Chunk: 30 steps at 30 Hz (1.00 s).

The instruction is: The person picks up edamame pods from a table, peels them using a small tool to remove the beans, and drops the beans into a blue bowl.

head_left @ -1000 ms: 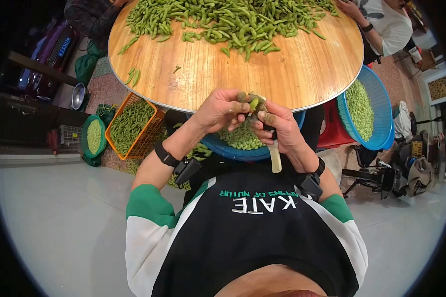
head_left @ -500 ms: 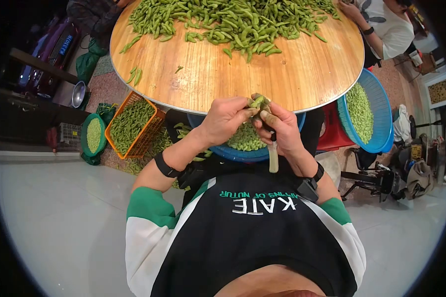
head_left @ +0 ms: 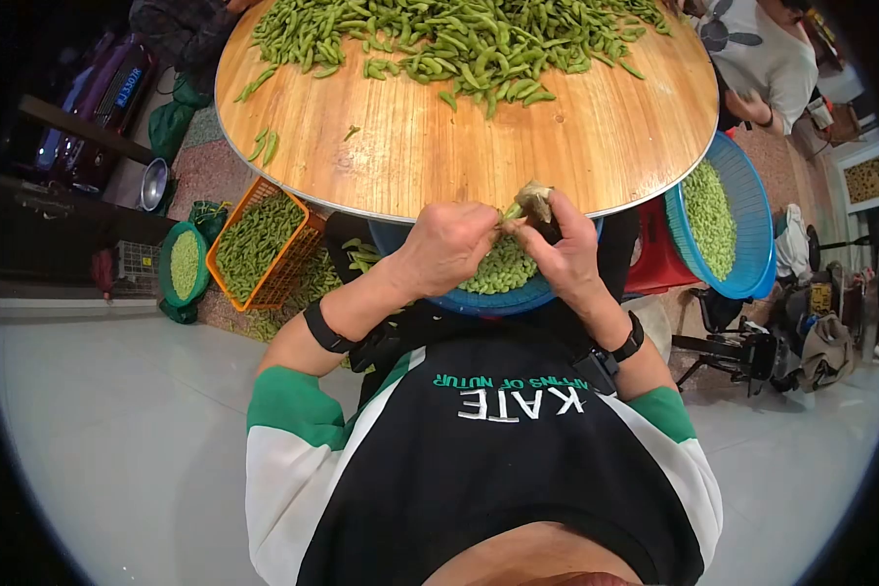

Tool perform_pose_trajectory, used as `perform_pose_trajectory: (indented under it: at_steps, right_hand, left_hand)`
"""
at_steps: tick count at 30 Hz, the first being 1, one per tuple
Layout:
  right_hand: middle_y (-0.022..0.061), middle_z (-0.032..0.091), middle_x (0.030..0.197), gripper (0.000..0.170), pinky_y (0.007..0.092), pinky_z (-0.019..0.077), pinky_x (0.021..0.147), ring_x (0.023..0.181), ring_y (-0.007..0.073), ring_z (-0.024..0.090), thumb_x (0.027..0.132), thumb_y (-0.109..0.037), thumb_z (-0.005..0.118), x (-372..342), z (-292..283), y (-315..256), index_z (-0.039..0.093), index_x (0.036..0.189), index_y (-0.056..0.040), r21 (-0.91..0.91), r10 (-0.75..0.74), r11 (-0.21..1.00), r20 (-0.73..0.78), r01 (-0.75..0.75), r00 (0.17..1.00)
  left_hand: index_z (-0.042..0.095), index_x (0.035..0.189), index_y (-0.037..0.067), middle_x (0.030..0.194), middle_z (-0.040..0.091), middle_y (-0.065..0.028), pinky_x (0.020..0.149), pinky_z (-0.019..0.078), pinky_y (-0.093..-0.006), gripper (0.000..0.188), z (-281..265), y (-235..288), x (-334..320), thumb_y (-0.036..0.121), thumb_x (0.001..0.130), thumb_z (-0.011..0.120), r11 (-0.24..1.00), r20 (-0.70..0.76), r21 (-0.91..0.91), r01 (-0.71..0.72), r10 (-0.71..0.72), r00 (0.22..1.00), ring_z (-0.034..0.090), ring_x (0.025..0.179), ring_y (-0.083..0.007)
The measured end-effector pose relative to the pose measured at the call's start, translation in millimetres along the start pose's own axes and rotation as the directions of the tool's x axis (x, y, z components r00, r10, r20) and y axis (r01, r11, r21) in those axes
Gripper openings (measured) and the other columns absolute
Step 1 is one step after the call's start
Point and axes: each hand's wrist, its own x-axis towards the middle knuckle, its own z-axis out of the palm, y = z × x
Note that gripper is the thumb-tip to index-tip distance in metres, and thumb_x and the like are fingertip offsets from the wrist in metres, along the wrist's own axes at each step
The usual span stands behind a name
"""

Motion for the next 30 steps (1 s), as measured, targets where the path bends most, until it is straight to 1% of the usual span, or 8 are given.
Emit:
perform_pose_trajectory:
  at_steps: [5,7,10,14,19,23,27,30]
  right_hand:
    - [0.0002,0.059,0.083,0.025,0.0213,0.0444,0.063,0.071,0.0062,0.052,0.083,-0.004,0.068,0,1,3,0.057,0.104,0.0016,0.135,0.119,0.983,0.070,-0.127,0.990]
    - [-0.0019,0.056,0.079,0.020,0.0204,0.0416,0.059,0.068,0.0045,0.049,0.083,-0.005,0.066,2,-3,6,0.057,0.100,0.0009,0.388,0.359,0.814,0.250,-0.433,0.899]
    - [-0.0035,0.053,0.075,0.017,0.0201,0.0393,0.055,0.066,0.0036,0.047,0.082,-0.004,0.064,-2,2,9,0.056,0.097,0.0004,0.229,0.166,0.953,0.145,-0.196,0.975]
    - [-0.0016,0.051,0.071,0.015,0.0224,0.0397,0.054,0.064,0.0051,0.047,0.080,-0.004,0.063,1,2,17,0.057,0.094,0.0000,0.145,0.213,0.959,0.199,-0.243,0.957]
    - [0.0175,0.057,0.076,0.020,0.0360,0.0461,0.061,0.069,0.0380,0.056,0.075,-0.005,0.067,-6,6,13,0.054,0.089,0.0008,-0.160,-0.046,0.985,0.134,0.068,0.990]
    - [0.0173,0.056,0.080,0.020,0.0362,0.0458,0.061,0.070,0.0356,0.057,0.076,-0.004,0.069,-6,-7,9,0.055,0.089,0.0006,-0.232,-0.173,0.948,0.195,0.217,0.965]
    - [0.0158,0.055,0.079,0.019,0.0352,0.0456,0.060,0.068,0.0318,0.057,0.077,-0.003,0.069,-4,-7,12,0.058,0.093,0.0003,-0.216,-0.201,0.949,0.152,0.231,0.968]
    - [0.0136,0.056,0.073,0.012,0.0308,0.0447,0.058,0.062,0.0247,0.056,0.079,0.000,0.065,2,-11,11,0.059,0.089,0.0006,-0.120,-0.021,0.992,0.047,0.026,0.999]
  left_hand:
    - [0.050,0.070,0.003,0.064,0.053,-0.0142,0.053,0.0446,-0.0425,0.011,1,-3,-3,0.006,0.076,0.059,0.999,-0.013,0.041,-0.016,0.016,1.000,0.056,0.060,-0.0342]
    - [0.049,0.066,0.003,0.062,0.052,-0.0140,0.052,0.0440,-0.0423,0.013,2,-4,-3,0.008,0.074,0.059,0.998,-0.017,0.048,-0.033,0.034,0.999,0.055,0.057,-0.0340]
    - [0.046,0.065,0.001,0.060,0.046,-0.0157,0.051,0.0400,-0.0425,0.015,10,-5,-8,0.006,0.073,0.058,0.991,-0.014,-0.137,-0.011,0.010,1.000,0.051,0.055,-0.0348]
    - [0.050,0.066,0.003,0.063,0.052,-0.0140,0.053,0.0445,-0.0422,0.013,3,-3,-16,0.009,0.074,0.059,0.999,0.084,-0.036,0.006,-0.003,0.996,0.055,0.058,-0.0332]
    - [0.055,0.071,0.002,0.073,0.059,-0.0139,0.061,0.0501,-0.0398,0.003,-52,16,-43,0.005,0.073,0.057,0.885,0.307,0.461,0.061,-0.224,0.925,0.060,0.068,-0.0313]
    - [0.055,0.090,-0.001,0.087,0.060,-0.0167,0.071,0.0510,-0.0437,0.022,-101,-9,-84,-0.002,0.068,0.059,0.634,0.358,0.770,0.070,-0.521,0.775,0.060,0.085,-0.0354]
    - [0.059,0.085,0.001,0.080,0.062,-0.0200,0.072,0.0500,-0.0452,0.018,-125,-29,-47,-0.003,0.067,0.058,0.771,0.536,0.628,0.110,-0.531,0.657,0.061,0.081,-0.0377]
    - [0.062,0.090,0.001,0.084,0.063,-0.0225,0.074,0.0482,-0.0461,0.016,-126,-79,4,0.001,0.076,0.054,0.777,0.294,0.550,0.306,-0.523,0.800,0.060,0.086,-0.0414]
